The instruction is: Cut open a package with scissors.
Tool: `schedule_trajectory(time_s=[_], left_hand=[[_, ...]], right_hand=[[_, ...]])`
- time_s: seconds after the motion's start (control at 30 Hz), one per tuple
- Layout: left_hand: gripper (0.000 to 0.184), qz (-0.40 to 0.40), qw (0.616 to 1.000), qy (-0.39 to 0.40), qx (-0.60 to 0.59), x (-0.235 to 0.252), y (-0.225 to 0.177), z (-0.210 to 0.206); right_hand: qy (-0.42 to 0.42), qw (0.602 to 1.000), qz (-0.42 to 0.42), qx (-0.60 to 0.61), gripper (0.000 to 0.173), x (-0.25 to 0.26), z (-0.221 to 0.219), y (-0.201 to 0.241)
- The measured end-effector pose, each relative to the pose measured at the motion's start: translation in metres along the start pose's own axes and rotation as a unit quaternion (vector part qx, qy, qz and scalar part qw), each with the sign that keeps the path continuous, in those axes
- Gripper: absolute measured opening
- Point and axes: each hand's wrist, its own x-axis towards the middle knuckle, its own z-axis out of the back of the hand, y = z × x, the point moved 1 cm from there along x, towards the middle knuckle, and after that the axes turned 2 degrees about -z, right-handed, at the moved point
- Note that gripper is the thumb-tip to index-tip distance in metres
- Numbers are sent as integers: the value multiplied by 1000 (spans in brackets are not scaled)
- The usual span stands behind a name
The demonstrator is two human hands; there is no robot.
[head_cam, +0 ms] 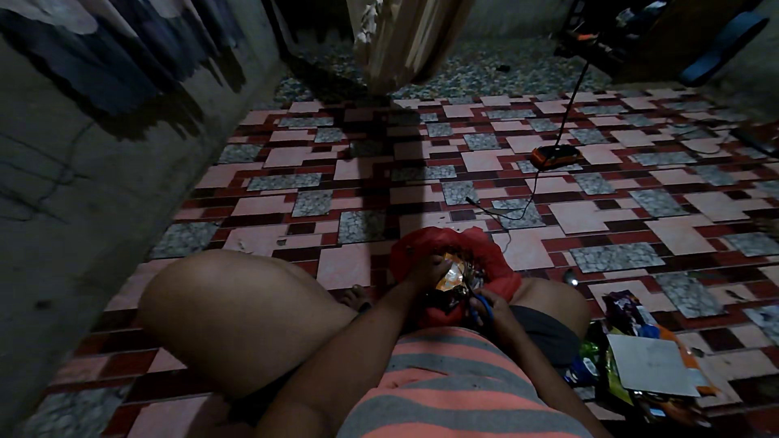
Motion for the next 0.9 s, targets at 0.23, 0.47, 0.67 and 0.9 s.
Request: schedule_trajectory(time_s=[0.23,0.47,0.67,0.9], left_hand=[[28,8,996,-1,-90,1,2,-4],[27,29,995,6,-94,-1,-2,-4],[27,20,997,23,-77,0,0,-5],[31,17,998,11,-56,1,2,-3]], right_hand=[[-10,1000,8,0,30,-3,-1,1],[-18,1000,6,-19,26,-2,-3,4],[-26,999,0,-24,30,-1,0,0],[-25,999,-2,-28,26,-3,-3,5]])
